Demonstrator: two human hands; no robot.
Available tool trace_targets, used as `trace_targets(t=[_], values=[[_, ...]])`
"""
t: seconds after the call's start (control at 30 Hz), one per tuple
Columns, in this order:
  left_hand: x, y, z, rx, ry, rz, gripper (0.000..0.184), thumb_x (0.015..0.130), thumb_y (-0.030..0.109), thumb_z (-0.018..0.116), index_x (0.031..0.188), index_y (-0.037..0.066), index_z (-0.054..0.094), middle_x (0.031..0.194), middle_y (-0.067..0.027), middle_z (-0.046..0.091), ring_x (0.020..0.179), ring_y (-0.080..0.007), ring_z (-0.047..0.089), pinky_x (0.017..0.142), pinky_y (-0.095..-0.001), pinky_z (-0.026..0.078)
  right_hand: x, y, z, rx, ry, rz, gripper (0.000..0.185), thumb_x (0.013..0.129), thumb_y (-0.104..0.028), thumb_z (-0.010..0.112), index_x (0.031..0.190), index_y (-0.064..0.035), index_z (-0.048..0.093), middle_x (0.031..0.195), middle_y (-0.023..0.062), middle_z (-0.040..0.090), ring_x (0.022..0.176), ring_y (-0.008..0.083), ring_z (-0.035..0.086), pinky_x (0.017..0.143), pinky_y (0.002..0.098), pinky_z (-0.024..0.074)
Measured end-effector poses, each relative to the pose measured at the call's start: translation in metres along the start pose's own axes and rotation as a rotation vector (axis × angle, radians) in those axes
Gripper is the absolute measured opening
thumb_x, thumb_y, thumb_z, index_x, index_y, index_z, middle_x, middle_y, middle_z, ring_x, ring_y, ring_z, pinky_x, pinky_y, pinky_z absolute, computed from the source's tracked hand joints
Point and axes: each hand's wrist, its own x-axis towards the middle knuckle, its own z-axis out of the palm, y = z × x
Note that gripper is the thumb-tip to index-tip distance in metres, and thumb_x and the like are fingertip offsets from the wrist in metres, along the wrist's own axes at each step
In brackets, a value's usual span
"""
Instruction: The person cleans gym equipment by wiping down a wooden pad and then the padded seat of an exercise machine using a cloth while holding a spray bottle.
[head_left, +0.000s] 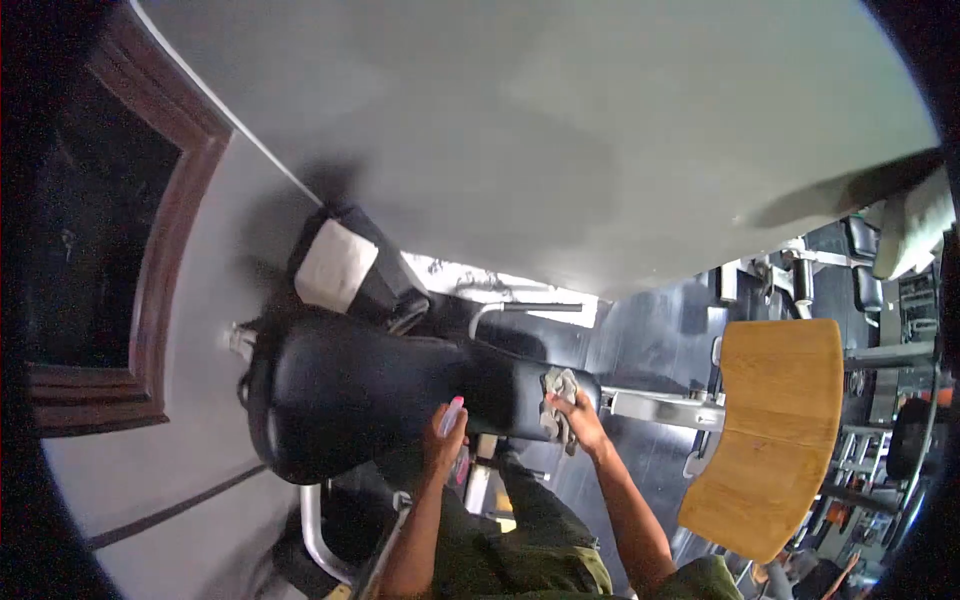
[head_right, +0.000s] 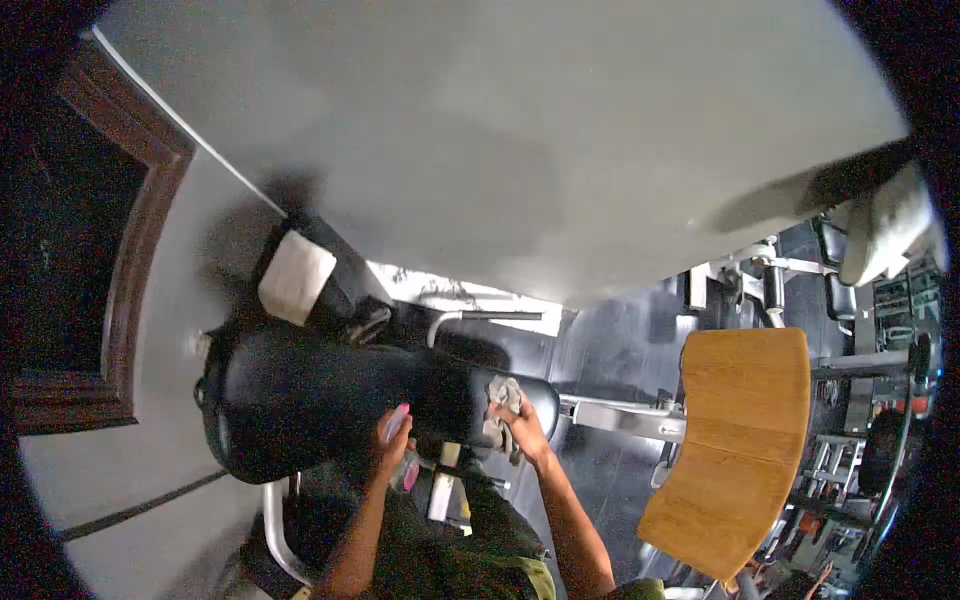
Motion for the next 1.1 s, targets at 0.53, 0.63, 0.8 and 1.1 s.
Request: trace_targets(t=[0.53,0.63,0.8,1.1], values=[[0.14,-0.14,0.093,-0.018,0.342,-0.195,0.035,0.093,0.032,0.064,0.11,0.004,0.055,0.087,-0.0094,0.064,0.062,-0.0165,0.065,0.051,-0.0288,0.057,0.076,0.156,-0.005,-0.126,0.056,0.155,0.036,0.089,-0.015,0.071,0.12,-0.0059,0.056,0.096,0.0,0.063,0.088,0.0105,0.06,0.08,0.0274,0.0504],[0.152,-0.166,0.092,-0.026,0.284,-0.208,0.051,0.093,0.03,0.066,0.131,0.003,0.048,0.087,-0.0082,0.063,0.057,-0.0141,0.062,0.049,-0.0275,0.056,0.079,0.158,0.006,-0.106,0.084,0.25,0.037,0.089,-0.016,0.072,0.122,-0.0071,0.056,0.101,-0.0004,0.063,0.091,0.0103,0.059,0.082,0.0273,0.0496],[0.161,-0.208,0.09,0.031,0.221,-0.045,0.044,0.092,0.028,0.067,0.126,0.003,0.051,0.089,-0.0068,0.062,0.061,-0.0117,0.061,0.053,-0.0259,0.057,0.091,0.188,0.015,-0.091,0.125,0.171,0.041,0.09,-0.019,0.072,0.125,-0.0068,0.055,0.104,-0.0007,0.063,0.095,0.0109,0.058,0.086,0.0279,0.0479],[0.144,-0.187,0.071,-0.198,0.006,-0.157,0.024,0.095,0.029,0.062,0.086,0.008,0.052,0.068,-0.0008,0.053,0.055,-0.0099,0.054,0.049,-0.0274,0.044,0.169,0.188,0.057,-0.863,0.039,-0.358,0.04,0.085,-0.02,0.07,0.123,-0.0075,0.062,0.116,0.0161,0.058,0.108,0.0346,0.059,0.094,0.0401,0.0471]])
